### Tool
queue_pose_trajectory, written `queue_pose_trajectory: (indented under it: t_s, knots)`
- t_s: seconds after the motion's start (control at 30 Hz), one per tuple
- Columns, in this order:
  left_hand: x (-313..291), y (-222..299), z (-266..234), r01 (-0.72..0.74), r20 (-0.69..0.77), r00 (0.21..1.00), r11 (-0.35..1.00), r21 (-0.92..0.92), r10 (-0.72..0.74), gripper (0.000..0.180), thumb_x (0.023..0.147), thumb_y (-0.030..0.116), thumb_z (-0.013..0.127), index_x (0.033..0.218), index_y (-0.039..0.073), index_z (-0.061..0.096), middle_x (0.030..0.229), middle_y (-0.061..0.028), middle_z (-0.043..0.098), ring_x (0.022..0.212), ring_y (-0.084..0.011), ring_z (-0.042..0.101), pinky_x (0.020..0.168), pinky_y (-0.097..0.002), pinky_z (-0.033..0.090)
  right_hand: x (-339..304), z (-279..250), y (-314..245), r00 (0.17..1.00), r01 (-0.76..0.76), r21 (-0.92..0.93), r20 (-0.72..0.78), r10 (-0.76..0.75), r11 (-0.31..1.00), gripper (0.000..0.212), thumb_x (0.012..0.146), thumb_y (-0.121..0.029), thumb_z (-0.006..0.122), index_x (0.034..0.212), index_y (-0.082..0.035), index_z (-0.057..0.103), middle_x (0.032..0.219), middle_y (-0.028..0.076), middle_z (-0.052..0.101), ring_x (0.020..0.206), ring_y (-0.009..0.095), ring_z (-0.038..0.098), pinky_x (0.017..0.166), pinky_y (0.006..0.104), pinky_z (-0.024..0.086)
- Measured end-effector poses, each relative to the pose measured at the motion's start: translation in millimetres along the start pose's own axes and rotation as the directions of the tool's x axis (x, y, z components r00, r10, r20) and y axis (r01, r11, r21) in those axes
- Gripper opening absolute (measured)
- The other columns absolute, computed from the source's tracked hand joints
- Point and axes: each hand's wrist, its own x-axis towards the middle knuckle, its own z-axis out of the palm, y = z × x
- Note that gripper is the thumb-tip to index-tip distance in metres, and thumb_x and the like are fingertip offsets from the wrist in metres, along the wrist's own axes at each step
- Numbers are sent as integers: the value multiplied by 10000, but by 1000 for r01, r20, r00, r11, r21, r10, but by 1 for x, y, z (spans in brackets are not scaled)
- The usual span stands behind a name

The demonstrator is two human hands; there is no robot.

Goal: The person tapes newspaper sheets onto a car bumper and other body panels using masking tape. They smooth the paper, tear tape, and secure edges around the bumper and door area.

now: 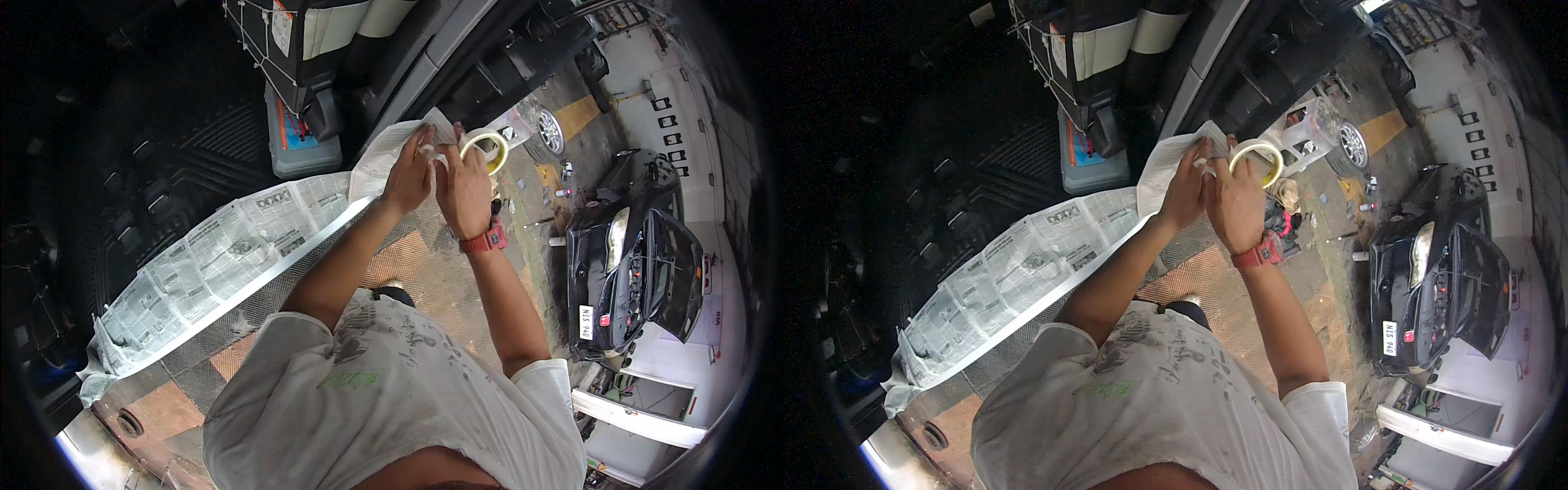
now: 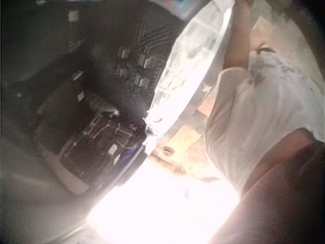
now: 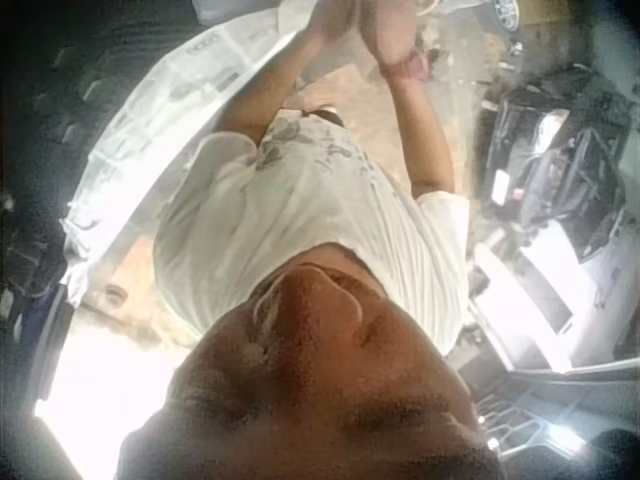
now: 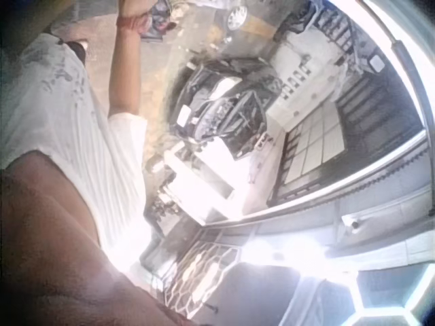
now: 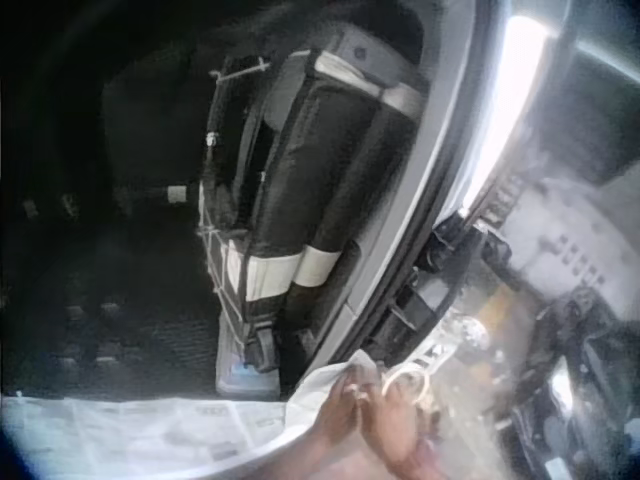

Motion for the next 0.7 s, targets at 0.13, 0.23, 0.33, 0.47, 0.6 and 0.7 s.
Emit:
queue_pose_trajectory:
  t_s: [0.13, 0.23, 0.33, 0.47, 0.6, 0.7]
  knots:
    - [5, 3, 2, -33, -87, 996, 994, -104, 24, 687, 1025, 10, 546, 1674, 6, 323, 1639, -266, 406, 1514, -461, 442, 1270, -498, 390, 22, -20, 0, 982, 117, -199, -122, -143, 973, 198, 924, -138, 721, 1111, -103, 771, 1566, 149, 585, 1366, 430, 566, 1113, 525, 477]
    - [7, 5, 4, 11, -113, 993, 970, -241, -39, 629, 1024, -5, 558, 1623, -3, 366, 1605, -276, 450, 1504, -465, 458, 1252, -504, 400, 44, -15, 9, 972, 207, -298, -49, -232, 932, 241, 916, -153, 684, 1124, -67, 771, 1592, 138, 553, 1478, 419, 486, 1149, 543, 445]
    - [6, 4, 8, 120, -65, 985, 909, -399, -158, 584, 1050, -15, 566, 1595, 12, 360, 1611, -263, 456, 1519, -434, 462, 1223, -497, 432, 57, 14, 24, 955, 236, -439, -59, -290, 867, 307, 943, -165, 650, 1199, -28, 746, 1609, 126, 516, 1477, 402, 464, 1105, 574, 437]
    - [0, 0, 13, 89, -90, 985, 875, -476, -149, 573, 1061, -17, 583, 1580, 24, 343, 1596, -243, 477, 1505, -417, 488, 1212, -484, 441, 63, 26, 33, 963, 193, -421, -92, -253, 886, 440, 938, -207, 663, 1348, -46, 673, 1541, 147, 554, 1298, 389, 540, 1022, 545, 427]
    - [0, 15, 14, 18, -152, 984, 900, -436, -93, 607, 1003, -47, 602, 1573, 1, 400, 1599, -289, 427, 1516, -477, 426, 1266, -510, 358, 54, 28, 35, 977, 95, -393, -138, -161, 915, 504, 932, -203, 664, 1415, -64, 624, 1528, 163, 560, 1243, 399, 560, 1036, 518, 433]
    - [2, 19, 22, 46, -156, 982, 936, -350, -107, 718, 990, -44, 616, 1653, 46, 353, 1628, -285, 380, 1530, -495, 387, 1273, -532, 350, 55, 30, 35, 984, 74, -419, -115, -134, 905, 508, 927, -195, 672, 1415, -63, 626, 1520, 168, 563, 1250, 394, 560, 1044, 520, 431]
